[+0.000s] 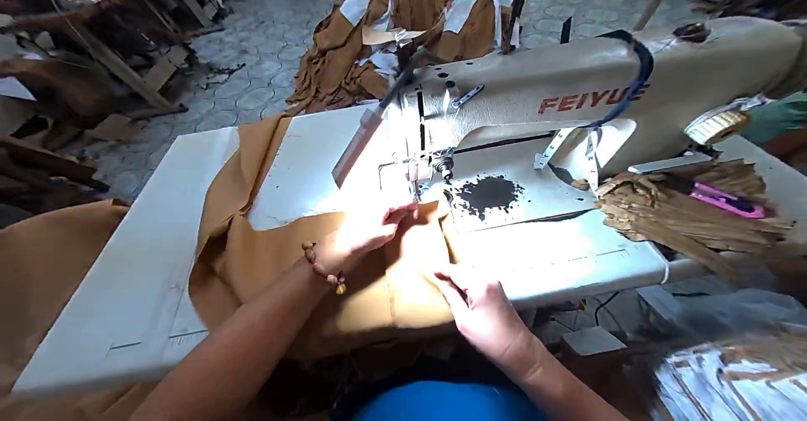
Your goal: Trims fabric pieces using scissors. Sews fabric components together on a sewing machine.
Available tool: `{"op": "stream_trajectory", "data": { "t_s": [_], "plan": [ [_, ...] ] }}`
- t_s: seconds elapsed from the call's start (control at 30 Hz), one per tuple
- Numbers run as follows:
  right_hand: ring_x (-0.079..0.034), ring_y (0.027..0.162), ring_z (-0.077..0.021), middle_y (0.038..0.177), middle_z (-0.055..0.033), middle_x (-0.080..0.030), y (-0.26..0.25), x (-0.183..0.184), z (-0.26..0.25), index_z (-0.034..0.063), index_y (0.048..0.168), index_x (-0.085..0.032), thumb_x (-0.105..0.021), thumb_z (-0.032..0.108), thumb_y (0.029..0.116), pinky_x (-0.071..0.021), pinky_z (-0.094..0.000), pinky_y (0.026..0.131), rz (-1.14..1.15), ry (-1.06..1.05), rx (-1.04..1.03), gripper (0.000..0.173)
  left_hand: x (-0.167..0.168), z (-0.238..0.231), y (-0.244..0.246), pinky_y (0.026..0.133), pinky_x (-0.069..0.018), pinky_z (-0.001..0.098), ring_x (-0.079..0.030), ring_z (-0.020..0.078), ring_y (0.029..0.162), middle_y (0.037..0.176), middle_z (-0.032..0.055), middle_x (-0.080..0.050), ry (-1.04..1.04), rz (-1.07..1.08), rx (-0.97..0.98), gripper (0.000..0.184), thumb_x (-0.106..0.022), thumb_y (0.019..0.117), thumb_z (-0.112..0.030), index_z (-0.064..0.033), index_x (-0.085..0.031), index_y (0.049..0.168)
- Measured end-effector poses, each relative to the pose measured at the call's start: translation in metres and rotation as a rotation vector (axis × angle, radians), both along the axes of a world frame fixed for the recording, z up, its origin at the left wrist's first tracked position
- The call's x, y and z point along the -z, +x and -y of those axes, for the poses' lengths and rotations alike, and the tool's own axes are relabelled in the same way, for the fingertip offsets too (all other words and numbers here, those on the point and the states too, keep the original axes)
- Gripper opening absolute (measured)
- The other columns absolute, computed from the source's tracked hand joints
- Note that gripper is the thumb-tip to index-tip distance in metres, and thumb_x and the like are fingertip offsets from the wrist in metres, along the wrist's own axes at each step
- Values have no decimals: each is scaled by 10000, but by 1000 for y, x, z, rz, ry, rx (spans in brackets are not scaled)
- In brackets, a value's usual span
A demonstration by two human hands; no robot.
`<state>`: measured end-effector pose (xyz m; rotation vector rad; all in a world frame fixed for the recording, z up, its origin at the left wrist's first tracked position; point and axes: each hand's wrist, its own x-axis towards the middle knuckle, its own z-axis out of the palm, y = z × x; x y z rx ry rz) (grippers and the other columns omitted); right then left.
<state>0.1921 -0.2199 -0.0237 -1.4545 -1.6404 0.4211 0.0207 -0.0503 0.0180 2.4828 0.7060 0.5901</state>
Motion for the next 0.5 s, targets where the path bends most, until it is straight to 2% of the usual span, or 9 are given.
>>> {"op": "stream_trajectory", "data": {
  "t_s": [0.03, 0.07, 0.1, 0.17, 0.23, 0.3, 0.37, 0.5],
  "plan": [
    [-737, 838, -218, 933, -136, -752, 3, -2, -3, 7, 1056, -778, -619, 56, 915, -604, -342, 788, 55, -16, 20, 219, 4, -6, 5, 821, -539, 382, -670, 198, 934, 957, 103, -697, 61, -15, 20, 185, -546, 940, 10, -21, -728, 928],
    [-720, 774, -224, 889, -130, -743, 5, -5, -6, 15, 1042, -782, -606, 73, 925, -597, -369, 728, 93, -47, 45, 220, 8, -12, 11, 862, -532, 407, -673, 224, 974, 975, 110, -706, 104, -20, 32, 219, -538, 936, 12, -27, -753, 924],
    [-702, 723, -233, 856, -131, -733, 9, -7, -9, 14, 1041, -780, -589, 79, 928, -587, -394, 684, 115, -82, 64, 231, 14, -17, 15, 884, -528, 418, -671, 235, 997, 1005, 109, -706, 146, -31, 33, 231, -541, 944, 0, -44, -766, 976],
    [-691, 694, -253, 833, -140, -727, 14, -9, -13, 1, 1048, -773, -573, 77, 931, -577, -430, 663, 125, -147, 62, 244, 24, -22, 23, 893, -543, 420, -689, 231, 1002, 1043, 103, -721, 213, -39, 9, 236, -567, 961, -36, -63, -761, 1094],
    [-691, 699, -265, 815, -147, -720, 15, -8, -16, -9, 1016, -769, -574, 68, 918, -572, -438, 661, 133, -169, 33, 232, 29, -21, 25, 900, -547, 411, -695, 219, 1003, 1050, 94, -731, 221, -31, -5, 220, -604, 960, -70, -65, -758, 1116],
    [-687, 700, -255, 811, -140, -712, 10, -4, -16, -8, 1018, -770, -579, 98, 930, -574, -425, 657, 130, -168, -10, 236, 37, -20, 20, 887, -551, 378, -692, 195, 976, 1019, 89, -730, 178, -5, 9, 188, -616, 962, -78, -54, -763, 1075],
    [-681, 659, -215, 760, -99, -701, 1, 5, -16, 19, 966, -771, -591, 166, 937, -570, -385, 610, 123, -90, -38, 234, 43, -21, 8, 841, -541, 336, -673, 170, 922, 957, 80, -713, 147, 42, 27, 209, -588, 952, -63, -55, -778, 1038],
    [-648, 608, -161, 741, -67, -697, -6, 8, -16, 28, 997, -781, -597, 193, 940, -558, -326, 579, 126, -65, -43, 254, 41, -17, -10, 825, -511, 296, -630, 148, 904, 946, 81, -690, 47, 57, 0, 291, -553, 942, -22, -57, -791, 1106]
  ]
}}
